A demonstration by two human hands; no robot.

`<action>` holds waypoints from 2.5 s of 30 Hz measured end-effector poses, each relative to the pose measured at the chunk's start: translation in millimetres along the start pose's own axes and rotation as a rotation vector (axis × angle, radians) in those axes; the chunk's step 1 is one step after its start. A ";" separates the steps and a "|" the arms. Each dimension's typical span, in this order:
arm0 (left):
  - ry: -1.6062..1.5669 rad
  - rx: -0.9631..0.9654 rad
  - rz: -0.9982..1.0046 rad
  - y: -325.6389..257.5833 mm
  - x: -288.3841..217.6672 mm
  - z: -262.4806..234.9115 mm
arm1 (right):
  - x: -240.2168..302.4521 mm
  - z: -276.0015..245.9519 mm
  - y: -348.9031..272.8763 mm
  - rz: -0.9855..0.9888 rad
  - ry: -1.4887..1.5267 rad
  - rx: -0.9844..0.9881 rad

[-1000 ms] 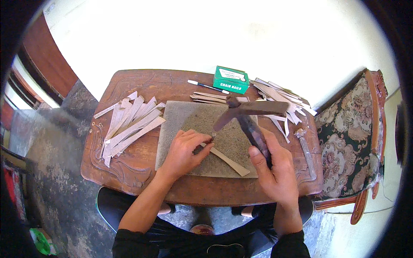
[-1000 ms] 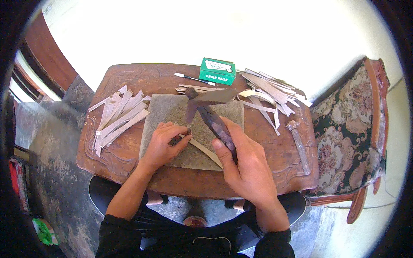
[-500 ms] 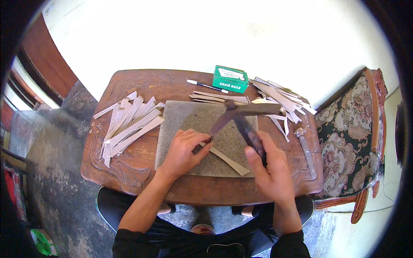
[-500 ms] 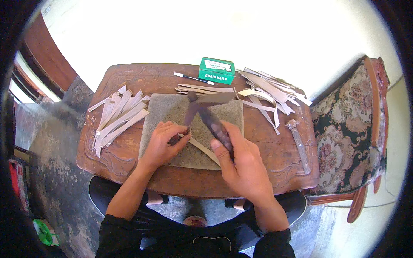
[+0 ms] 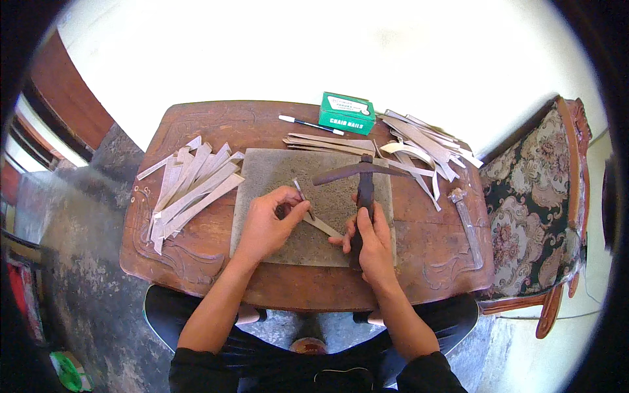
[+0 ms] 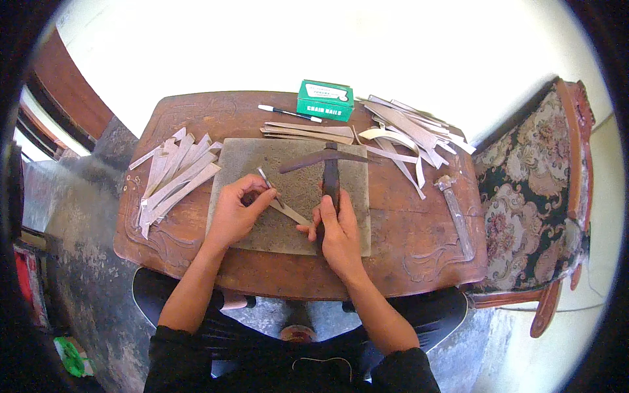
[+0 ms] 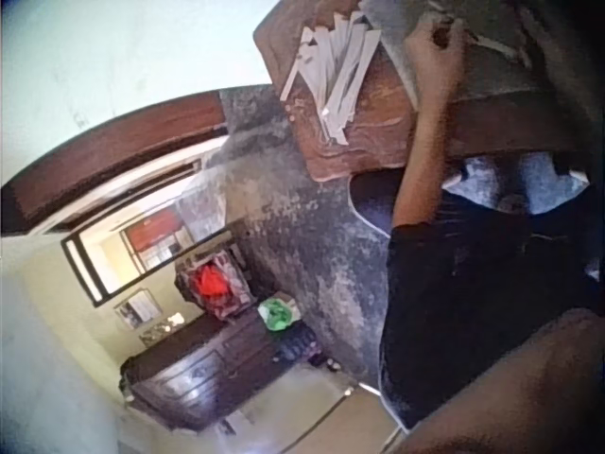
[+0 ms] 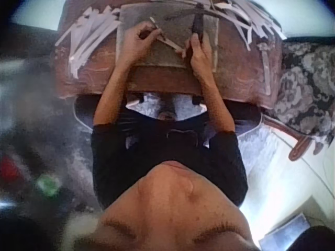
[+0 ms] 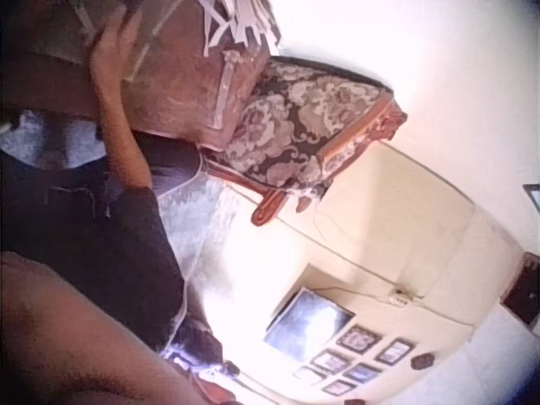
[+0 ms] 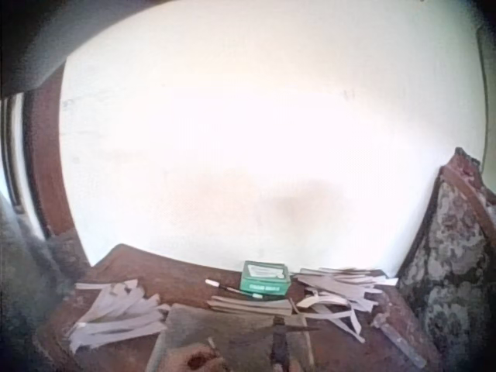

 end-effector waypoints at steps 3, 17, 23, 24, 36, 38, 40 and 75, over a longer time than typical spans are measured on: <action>-0.140 -0.019 0.041 0.2 0.7 3.2 | -1.5 -1.8 1.0 0.007 0.006 0.003; -0.006 0.037 0.148 1.8 -3.3 5.4 | 0.1 -1.4 1.2 -0.015 -0.008 0.003; 0.081 0.058 0.174 1.6 -9.4 5.2 | -0.4 -1.8 2.4 -0.023 -0.005 0.005; 0.092 0.051 0.202 1.7 -9.3 5.7 | -0.4 -2.0 2.6 -0.022 -0.001 0.006; 0.376 0.093 0.435 -3.9 -25.0 11.9 | -0.5 -6.4 2.9 -0.011 0.044 0.020; 0.384 0.091 0.456 -5.0 -25.1 13.4 | 0.2 -7.3 1.6 -0.024 0.063 0.030; 0.391 0.093 0.460 -5.3 -24.7 13.1 | 7.4 -8.3 -3.4 0.021 0.021 -0.003; 0.317 0.082 0.470 -5.4 -23.8 13.6 | 123.5 6.2 -67.5 -0.443 -1.013 -0.055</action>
Point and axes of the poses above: each hand's wrist, its own y-axis towards the middle knuckle, its own z-axis out of the palm, x = y × z, the point moved 2 cm from there along y, towards the middle knuckle, and after that the axes turned 11 degrees about z, right-handed, at the moved point
